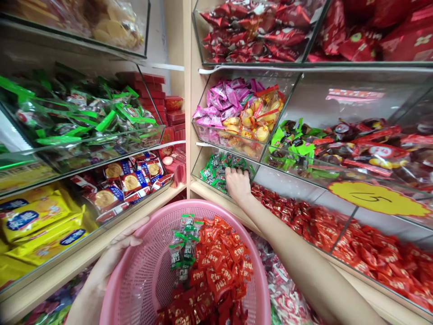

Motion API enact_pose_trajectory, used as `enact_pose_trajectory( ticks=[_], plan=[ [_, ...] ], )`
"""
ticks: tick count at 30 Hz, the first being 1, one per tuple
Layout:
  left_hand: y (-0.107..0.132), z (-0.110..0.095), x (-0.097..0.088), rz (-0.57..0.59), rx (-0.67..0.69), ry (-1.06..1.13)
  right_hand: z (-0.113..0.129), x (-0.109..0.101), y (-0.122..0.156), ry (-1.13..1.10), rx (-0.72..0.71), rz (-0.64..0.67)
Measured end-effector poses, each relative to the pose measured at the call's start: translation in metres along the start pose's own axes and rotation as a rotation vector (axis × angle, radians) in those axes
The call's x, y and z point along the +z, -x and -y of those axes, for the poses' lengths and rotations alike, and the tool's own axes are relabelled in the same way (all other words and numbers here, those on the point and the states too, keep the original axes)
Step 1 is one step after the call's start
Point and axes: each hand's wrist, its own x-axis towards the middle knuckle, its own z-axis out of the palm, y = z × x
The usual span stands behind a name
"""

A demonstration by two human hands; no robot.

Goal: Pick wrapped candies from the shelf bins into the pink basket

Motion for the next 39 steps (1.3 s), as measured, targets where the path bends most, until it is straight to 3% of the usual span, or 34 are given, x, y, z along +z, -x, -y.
enact_pose_trajectory(
  ticks=[6,10,14,22,25,32,39],
  plan=[
    [-0.005,0.004,-0.007,0.027,-0.006,-0.021,0.0,-0.023,0.013,-0.138,-0.059,-0.137],
    [-0.007,0.005,-0.008,0.038,0.002,-0.003,0.011,-0.033,0.041,-0.382,-0.301,-0.278],
    [-0.007,0.005,-0.008,0.026,-0.016,0.016,0.028,-0.034,0.072,-0.547,-0.493,-0.288],
    [-0.01,0.005,-0.009,0.04,-0.026,0.016,0.038,-0.025,0.092,-0.79,-0.534,-0.312],
    [-0.009,0.005,-0.009,0.039,-0.025,0.018,0.043,-0.022,0.097,-0.862,-0.534,-0.248],
    [-0.007,0.005,-0.009,0.048,-0.027,0.034,0.07,-0.014,0.115,-0.911,-0.605,0.147],
    [-0.004,0.003,-0.007,0.031,0.002,0.011,0.09,-0.001,0.114,-0.867,-0.71,0.233]
  ],
)
